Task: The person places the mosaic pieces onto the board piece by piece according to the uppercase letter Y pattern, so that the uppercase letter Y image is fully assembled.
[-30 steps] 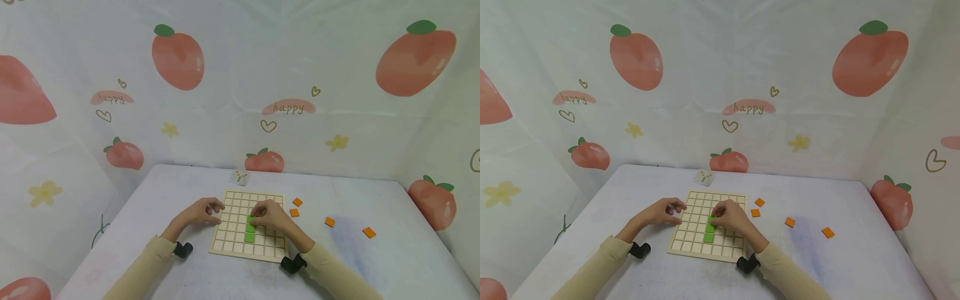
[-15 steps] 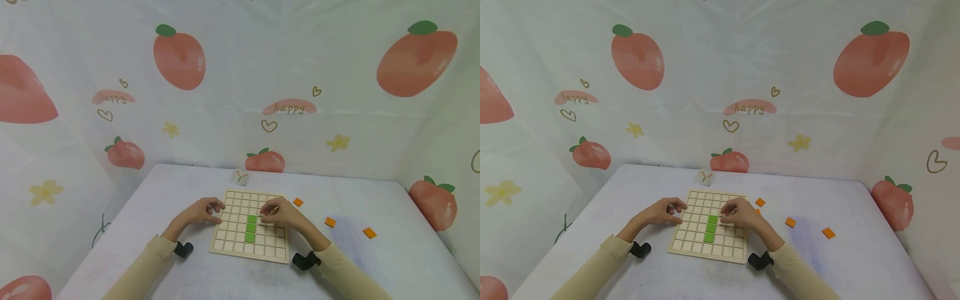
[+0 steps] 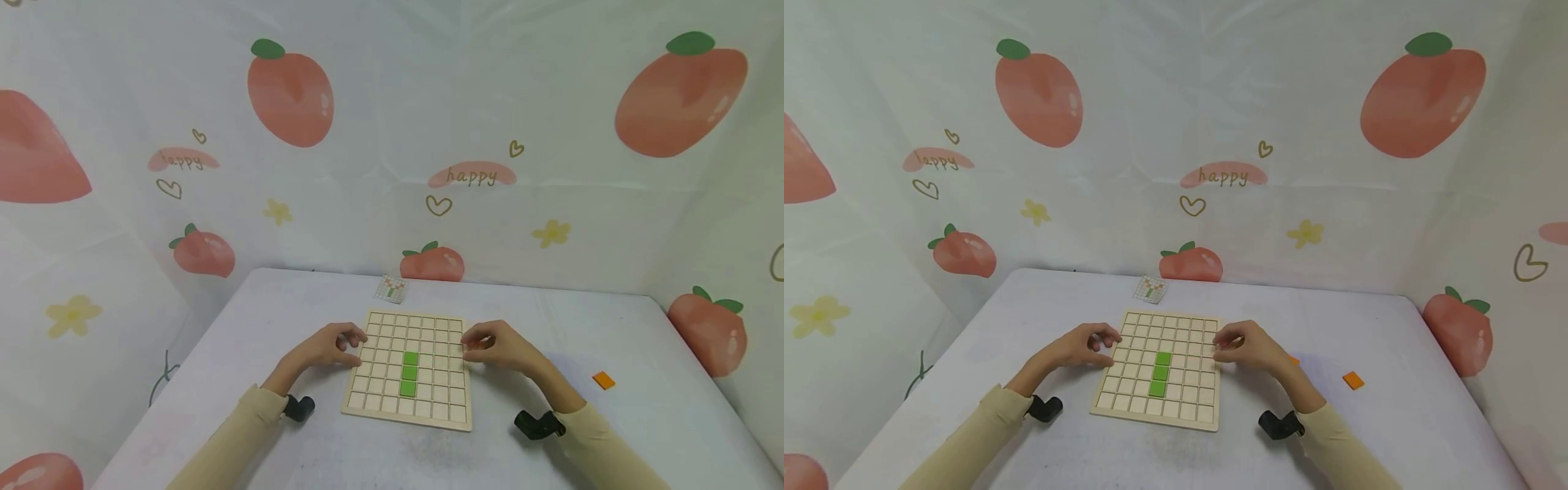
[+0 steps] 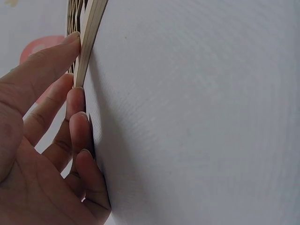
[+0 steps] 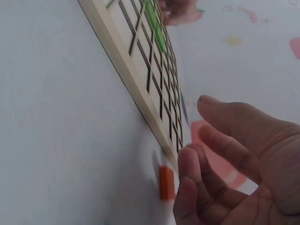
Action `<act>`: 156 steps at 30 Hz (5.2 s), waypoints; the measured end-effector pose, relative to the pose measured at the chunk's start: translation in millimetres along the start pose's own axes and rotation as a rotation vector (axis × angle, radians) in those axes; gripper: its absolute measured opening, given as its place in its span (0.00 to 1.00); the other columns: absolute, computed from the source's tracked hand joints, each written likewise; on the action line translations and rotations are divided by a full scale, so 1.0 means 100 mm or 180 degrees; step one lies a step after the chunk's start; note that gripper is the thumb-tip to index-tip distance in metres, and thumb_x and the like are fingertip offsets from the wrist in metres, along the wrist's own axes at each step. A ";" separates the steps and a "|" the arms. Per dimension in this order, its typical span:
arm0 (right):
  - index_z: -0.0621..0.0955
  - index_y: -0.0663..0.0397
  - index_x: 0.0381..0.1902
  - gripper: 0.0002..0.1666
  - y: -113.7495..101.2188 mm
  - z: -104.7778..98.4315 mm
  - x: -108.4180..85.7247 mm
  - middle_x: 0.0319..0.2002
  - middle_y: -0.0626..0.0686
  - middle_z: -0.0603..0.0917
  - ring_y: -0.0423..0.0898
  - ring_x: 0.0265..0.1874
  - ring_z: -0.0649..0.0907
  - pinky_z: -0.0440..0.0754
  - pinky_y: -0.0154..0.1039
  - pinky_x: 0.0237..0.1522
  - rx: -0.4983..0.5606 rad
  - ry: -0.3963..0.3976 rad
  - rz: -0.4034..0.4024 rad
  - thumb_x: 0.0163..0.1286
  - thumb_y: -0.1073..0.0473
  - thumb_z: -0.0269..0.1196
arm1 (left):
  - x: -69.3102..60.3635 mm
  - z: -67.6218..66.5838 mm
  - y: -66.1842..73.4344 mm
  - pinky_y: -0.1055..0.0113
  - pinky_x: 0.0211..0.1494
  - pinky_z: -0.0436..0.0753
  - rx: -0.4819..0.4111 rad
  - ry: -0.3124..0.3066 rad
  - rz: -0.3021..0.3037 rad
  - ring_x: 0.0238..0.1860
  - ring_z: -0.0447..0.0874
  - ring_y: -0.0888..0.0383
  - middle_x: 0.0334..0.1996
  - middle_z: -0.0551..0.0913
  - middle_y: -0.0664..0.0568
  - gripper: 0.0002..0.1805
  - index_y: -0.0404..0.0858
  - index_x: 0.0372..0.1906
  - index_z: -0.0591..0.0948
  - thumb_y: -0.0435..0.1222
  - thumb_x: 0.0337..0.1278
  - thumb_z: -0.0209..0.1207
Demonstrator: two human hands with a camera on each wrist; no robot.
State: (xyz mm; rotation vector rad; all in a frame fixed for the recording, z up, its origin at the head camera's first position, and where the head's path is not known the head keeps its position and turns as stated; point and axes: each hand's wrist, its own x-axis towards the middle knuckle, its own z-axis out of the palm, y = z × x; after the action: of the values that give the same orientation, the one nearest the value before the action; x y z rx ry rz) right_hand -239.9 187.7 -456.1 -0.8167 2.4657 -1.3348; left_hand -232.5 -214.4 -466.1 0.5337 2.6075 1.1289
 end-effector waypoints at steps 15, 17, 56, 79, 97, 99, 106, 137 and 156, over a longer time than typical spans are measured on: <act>0.84 0.65 0.49 0.22 0.16 -0.29 -0.16 0.36 0.58 0.83 0.50 0.33 0.80 0.78 0.37 0.36 -0.0003 -0.0018 0.0096 0.58 0.62 0.77 | 0.00 0.01 0.00 0.61 0.41 0.72 0.0033 0.0013 -0.0008 0.35 0.70 0.55 0.38 0.78 0.52 0.23 0.38 0.51 0.84 0.33 0.48 0.77; 0.84 0.66 0.49 0.23 0.19 -0.28 -0.16 0.33 0.56 0.82 0.48 0.29 0.78 0.75 0.36 0.32 0.0021 -0.0046 0.0104 0.57 0.62 0.78 | -0.01 0.01 0.00 0.61 0.40 0.71 0.0019 0.0011 -0.0014 0.35 0.70 0.55 0.38 0.78 0.52 0.23 0.38 0.51 0.84 0.33 0.48 0.77; 0.86 0.61 0.37 0.13 0.28 -0.16 -0.09 0.25 0.48 0.77 0.43 0.24 0.74 0.70 0.34 0.25 -0.0227 0.0260 0.0060 0.56 0.64 0.78 | 0.01 0.01 -0.01 0.61 0.40 0.72 0.0062 -0.0006 -0.0008 0.36 0.71 0.55 0.38 0.77 0.53 0.23 0.38 0.51 0.83 0.33 0.48 0.77; 0.87 0.58 0.40 0.11 0.12 0.00 0.15 0.35 0.50 0.84 0.49 0.32 0.78 0.76 0.36 0.33 -0.0049 0.0244 -0.0175 0.59 0.65 0.75 | 0.00 0.01 0.03 0.62 0.40 0.72 0.0051 -0.0008 -0.0018 0.36 0.71 0.55 0.38 0.78 0.52 0.23 0.37 0.51 0.83 0.33 0.48 0.77; 0.86 0.57 0.40 0.11 -0.02 0.22 0.35 0.36 0.50 0.84 0.48 0.30 0.79 0.78 0.37 0.34 0.0036 0.0138 -0.0208 0.60 0.64 0.75 | -0.02 0.00 0.05 0.63 0.40 0.72 0.0087 -0.0011 0.0022 0.35 0.71 0.55 0.37 0.77 0.51 0.23 0.36 0.51 0.83 0.32 0.48 0.77; 0.86 0.57 0.40 0.11 -0.03 0.24 0.37 0.36 0.51 0.83 0.47 0.30 0.79 0.78 0.37 0.35 0.0072 0.0119 -0.0217 0.60 0.64 0.75 | -0.02 0.00 0.05 0.63 0.40 0.72 0.0090 -0.0010 0.0032 0.35 0.71 0.55 0.37 0.77 0.51 0.23 0.36 0.51 0.83 0.32 0.48 0.77; 0.86 0.60 0.40 0.11 -0.08 0.34 0.46 0.37 0.52 0.85 0.46 0.29 0.82 0.81 0.38 0.36 0.0122 0.0063 -0.0429 0.61 0.64 0.75 | -0.01 0.00 0.04 0.63 0.40 0.71 0.0084 -0.0009 0.0037 0.35 0.70 0.55 0.38 0.77 0.52 0.23 0.37 0.51 0.83 0.33 0.48 0.77; 0.88 0.63 0.42 0.13 -0.37 0.81 1.07 0.37 0.52 0.87 0.46 0.36 0.82 0.80 0.43 0.41 0.0205 0.0270 -0.0152 0.60 0.63 0.76 | 0.00 0.01 0.02 0.62 0.40 0.71 0.0061 -0.0039 -0.0050 0.35 0.70 0.55 0.38 0.77 0.52 0.23 0.38 0.52 0.83 0.34 0.49 0.77; 0.88 0.61 0.37 0.09 -0.45 0.94 1.20 0.33 0.51 0.85 0.45 0.35 0.82 0.80 0.45 0.43 -0.0074 0.0373 0.0090 0.59 0.65 0.76 | 0.00 0.00 0.03 0.61 0.39 0.72 0.0062 -0.0040 -0.0068 0.35 0.71 0.55 0.38 0.78 0.52 0.23 0.38 0.52 0.83 0.33 0.49 0.77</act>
State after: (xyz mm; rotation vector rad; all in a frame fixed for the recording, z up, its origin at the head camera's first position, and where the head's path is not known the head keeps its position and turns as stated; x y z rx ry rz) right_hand -280.6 34.6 -464.4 -0.7254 2.5763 -1.3838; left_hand -231.9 -212.3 -463.9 0.5140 2.6098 1.0913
